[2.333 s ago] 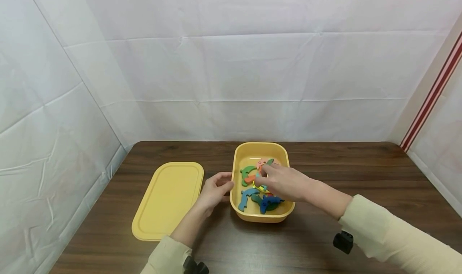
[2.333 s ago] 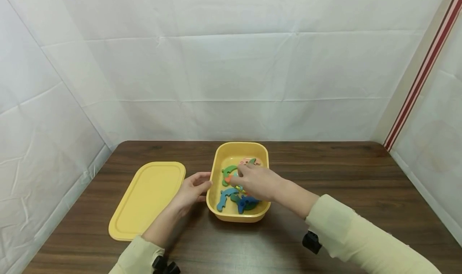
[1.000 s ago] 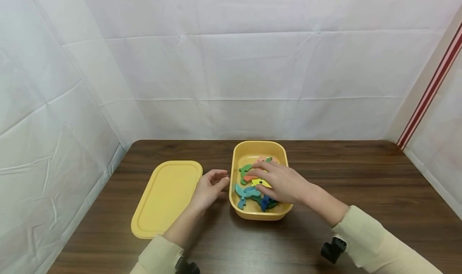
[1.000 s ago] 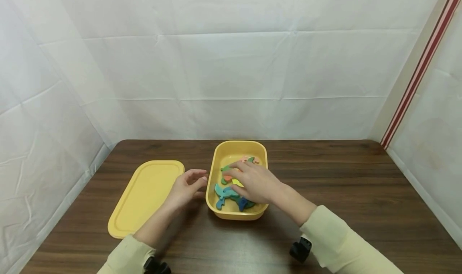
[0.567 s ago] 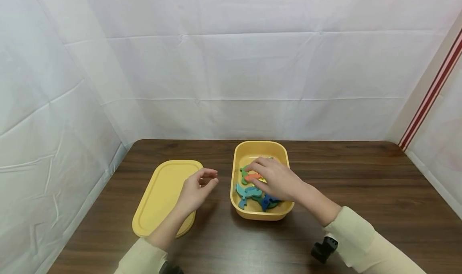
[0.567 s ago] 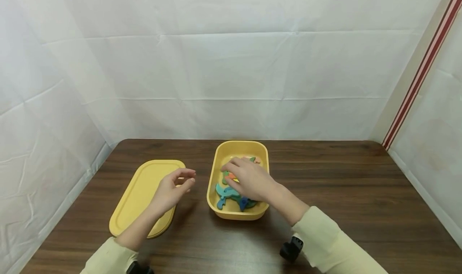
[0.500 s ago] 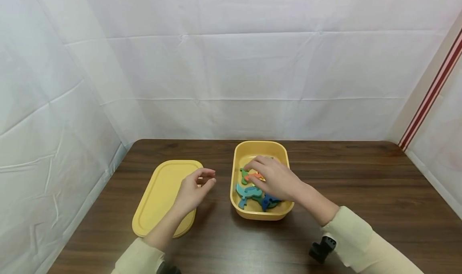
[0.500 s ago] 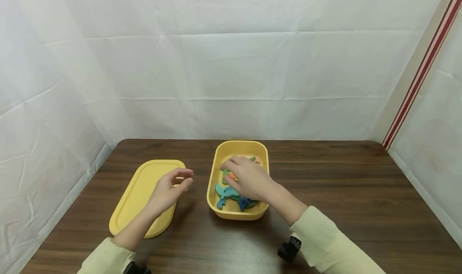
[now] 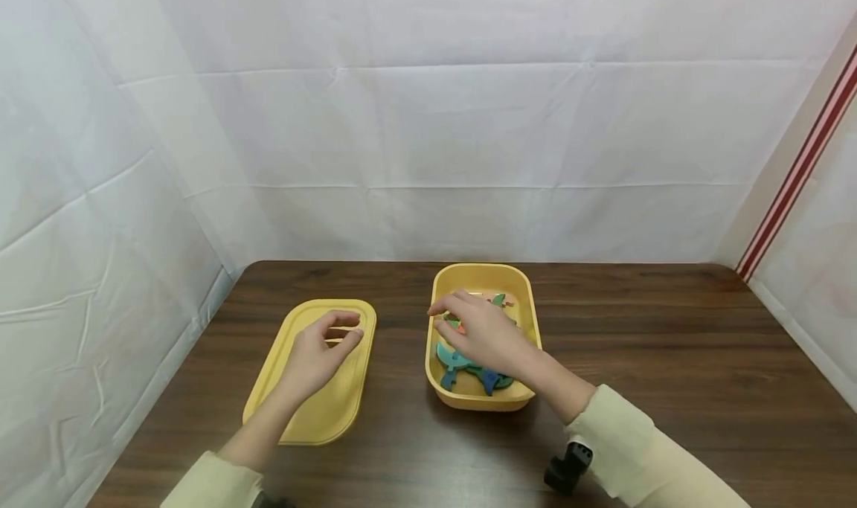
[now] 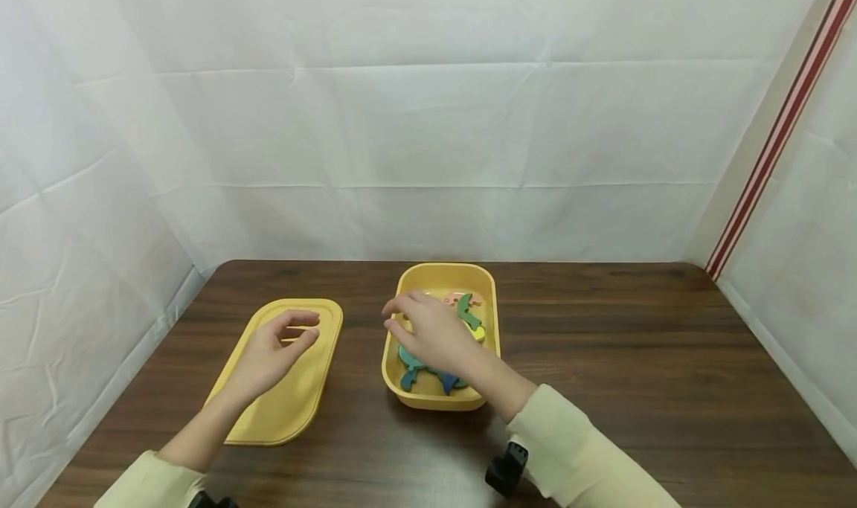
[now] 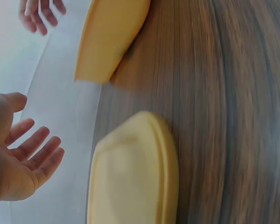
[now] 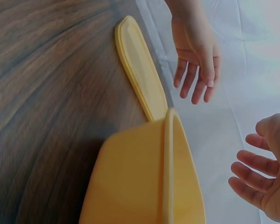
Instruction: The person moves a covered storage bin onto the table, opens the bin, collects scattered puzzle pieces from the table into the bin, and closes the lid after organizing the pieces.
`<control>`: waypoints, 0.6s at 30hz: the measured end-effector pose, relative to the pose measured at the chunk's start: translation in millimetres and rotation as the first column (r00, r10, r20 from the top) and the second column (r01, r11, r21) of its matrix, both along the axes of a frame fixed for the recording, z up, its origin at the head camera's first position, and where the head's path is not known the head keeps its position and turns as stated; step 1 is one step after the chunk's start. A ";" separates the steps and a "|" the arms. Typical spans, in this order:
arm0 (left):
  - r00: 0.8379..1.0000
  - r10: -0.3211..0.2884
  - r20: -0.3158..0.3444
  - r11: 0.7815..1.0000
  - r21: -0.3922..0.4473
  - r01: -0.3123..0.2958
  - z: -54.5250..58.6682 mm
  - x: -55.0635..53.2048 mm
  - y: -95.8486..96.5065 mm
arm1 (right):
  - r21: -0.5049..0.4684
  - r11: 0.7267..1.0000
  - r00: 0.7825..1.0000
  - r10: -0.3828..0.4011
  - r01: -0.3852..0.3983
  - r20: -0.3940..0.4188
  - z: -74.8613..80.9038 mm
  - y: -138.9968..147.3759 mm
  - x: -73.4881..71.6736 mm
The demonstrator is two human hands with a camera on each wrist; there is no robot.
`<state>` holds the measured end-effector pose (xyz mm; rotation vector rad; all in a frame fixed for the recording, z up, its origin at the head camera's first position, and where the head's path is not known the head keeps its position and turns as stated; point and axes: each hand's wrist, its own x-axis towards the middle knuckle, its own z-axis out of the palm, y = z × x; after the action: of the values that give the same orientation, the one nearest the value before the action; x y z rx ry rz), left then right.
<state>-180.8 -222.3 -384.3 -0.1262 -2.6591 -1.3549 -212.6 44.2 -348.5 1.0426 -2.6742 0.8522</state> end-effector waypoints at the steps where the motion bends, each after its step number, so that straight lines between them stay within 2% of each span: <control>1: 1.000 -0.002 -0.003 1.000 -0.014 0.002 -0.1 0.3 -4.5 | -0.008 1.000 1.000 -0.004 0.004 0.015 -0.3 -2.4 0.9; 9: 1.000 -0.027 -0.011 0.992 -0.123 0.026 -0.5 6.0 -41.0 | -0.034 0.999 0.996 -0.038 0.041 0.086 1.7 -23.6 7.5; 13: 0.999 -0.043 0.010 0.988 -0.147 0.045 -1.4 8.9 -56.8 | -0.031 0.999 0.992 -0.026 0.030 0.125 3.4 -32.6 11.0; 18: 0.999 -0.033 0.031 0.983 -0.180 0.038 -1.9 12.2 -71.5 | -0.004 1.000 0.987 -0.018 0.019 0.161 3.7 -44.2 14.9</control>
<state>-168.6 -293.8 -386.2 -0.1781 -2.8126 -1.1305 -197.6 0.0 -344.7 0.9861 -2.8062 0.9784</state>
